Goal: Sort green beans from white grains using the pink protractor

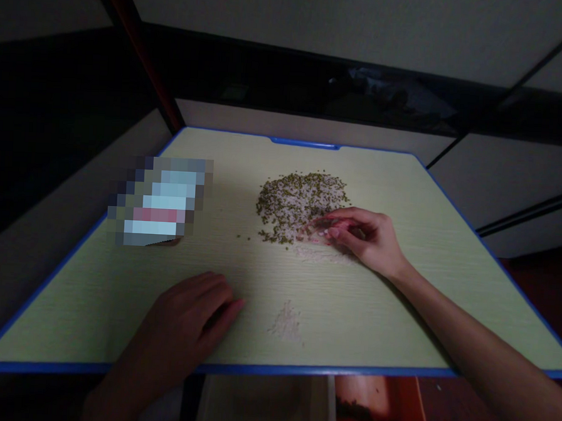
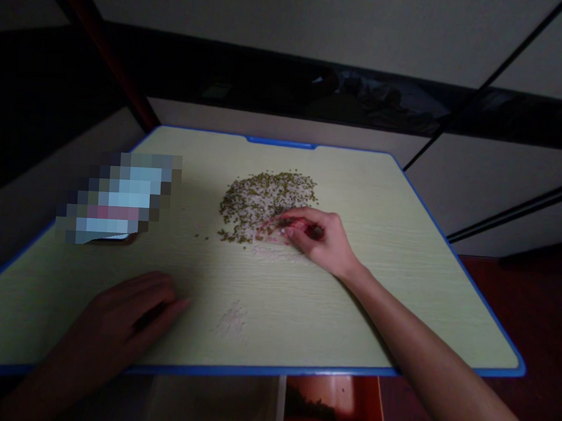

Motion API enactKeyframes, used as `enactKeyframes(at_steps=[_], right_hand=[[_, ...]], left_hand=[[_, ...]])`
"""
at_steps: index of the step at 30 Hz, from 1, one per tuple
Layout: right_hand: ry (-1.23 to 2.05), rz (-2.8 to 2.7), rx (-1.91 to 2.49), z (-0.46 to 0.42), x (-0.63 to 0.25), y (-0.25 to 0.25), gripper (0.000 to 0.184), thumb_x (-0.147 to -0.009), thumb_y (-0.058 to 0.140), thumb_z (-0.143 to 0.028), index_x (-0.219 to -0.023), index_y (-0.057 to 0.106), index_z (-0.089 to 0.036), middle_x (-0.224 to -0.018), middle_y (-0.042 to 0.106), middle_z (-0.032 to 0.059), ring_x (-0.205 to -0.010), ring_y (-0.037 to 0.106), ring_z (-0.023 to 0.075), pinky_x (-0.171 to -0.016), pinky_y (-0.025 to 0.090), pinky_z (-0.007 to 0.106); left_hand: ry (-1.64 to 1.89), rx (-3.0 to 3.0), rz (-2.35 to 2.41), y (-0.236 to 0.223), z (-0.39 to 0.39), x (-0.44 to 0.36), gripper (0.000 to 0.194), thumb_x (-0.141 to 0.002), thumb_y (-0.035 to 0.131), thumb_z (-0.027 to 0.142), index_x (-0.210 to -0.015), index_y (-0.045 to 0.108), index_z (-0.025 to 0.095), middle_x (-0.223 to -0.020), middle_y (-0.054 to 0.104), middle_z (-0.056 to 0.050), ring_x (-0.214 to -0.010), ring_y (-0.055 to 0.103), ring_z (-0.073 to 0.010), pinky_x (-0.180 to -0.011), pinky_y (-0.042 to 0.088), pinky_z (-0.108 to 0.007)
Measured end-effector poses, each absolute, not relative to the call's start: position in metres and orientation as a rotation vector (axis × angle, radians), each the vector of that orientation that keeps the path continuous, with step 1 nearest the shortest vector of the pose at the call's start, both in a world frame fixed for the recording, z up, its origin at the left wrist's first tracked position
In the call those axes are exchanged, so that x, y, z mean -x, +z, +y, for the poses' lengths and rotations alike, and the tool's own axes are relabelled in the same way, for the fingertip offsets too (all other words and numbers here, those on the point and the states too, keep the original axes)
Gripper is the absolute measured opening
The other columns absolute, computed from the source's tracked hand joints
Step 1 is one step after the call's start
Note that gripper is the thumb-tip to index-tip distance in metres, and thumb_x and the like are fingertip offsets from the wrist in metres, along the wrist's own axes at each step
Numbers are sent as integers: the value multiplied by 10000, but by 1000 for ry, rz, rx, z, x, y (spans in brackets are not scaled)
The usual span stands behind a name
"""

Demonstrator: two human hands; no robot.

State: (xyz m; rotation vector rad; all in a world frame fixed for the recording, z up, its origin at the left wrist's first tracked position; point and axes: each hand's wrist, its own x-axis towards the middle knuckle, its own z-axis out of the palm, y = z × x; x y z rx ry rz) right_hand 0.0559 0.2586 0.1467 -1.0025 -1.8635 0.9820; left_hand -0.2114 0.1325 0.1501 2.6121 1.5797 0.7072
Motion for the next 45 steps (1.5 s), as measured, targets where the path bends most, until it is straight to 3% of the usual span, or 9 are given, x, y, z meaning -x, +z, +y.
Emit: enactKeyframes(at_steps=[19, 29, 38, 45], right_hand=[[841, -1954, 995, 259, -54, 148, 239, -774, 651, -238, -971, 704, -115, -634, 690, 31, -504, 554, 98, -461, 401, 212], [816, -1968, 978, 257, -55, 152, 185, -740, 665, -184, -910, 717, -131, -585, 660, -4, -435, 449, 60, -385, 270, 195], [846, -1979, 963, 258, -55, 149, 203, -752, 668, -223, -925, 716, -127, -594, 652, 3, -462, 468, 74, -416, 336, 197], [786, -2014, 936, 257, -54, 151, 189, -748, 678, -234, -907, 727, -143, -594, 656, 2, -447, 461, 71, -402, 326, 194]], left_hand=[[669, -2620, 1582, 151, 134, 210, 296, -912, 416, 276, -631, 475, 205, -603, 538, 21, -579, 551, -120, -536, 426, -240], [697, -2594, 1576, 151, 132, 211, 289, -904, 427, 276, -628, 476, 206, -589, 527, 29, -565, 539, -113, -503, 408, -228], [699, -2560, 1602, 152, 134, 211, 312, -905, 413, 303, -615, 484, 215, -585, 538, 31, -559, 534, -111, -520, 422, -235], [711, -2592, 1587, 153, 134, 209, 316, -909, 404, 292, -611, 474, 213, -568, 523, 32, -535, 526, -108, -485, 406, -224]])
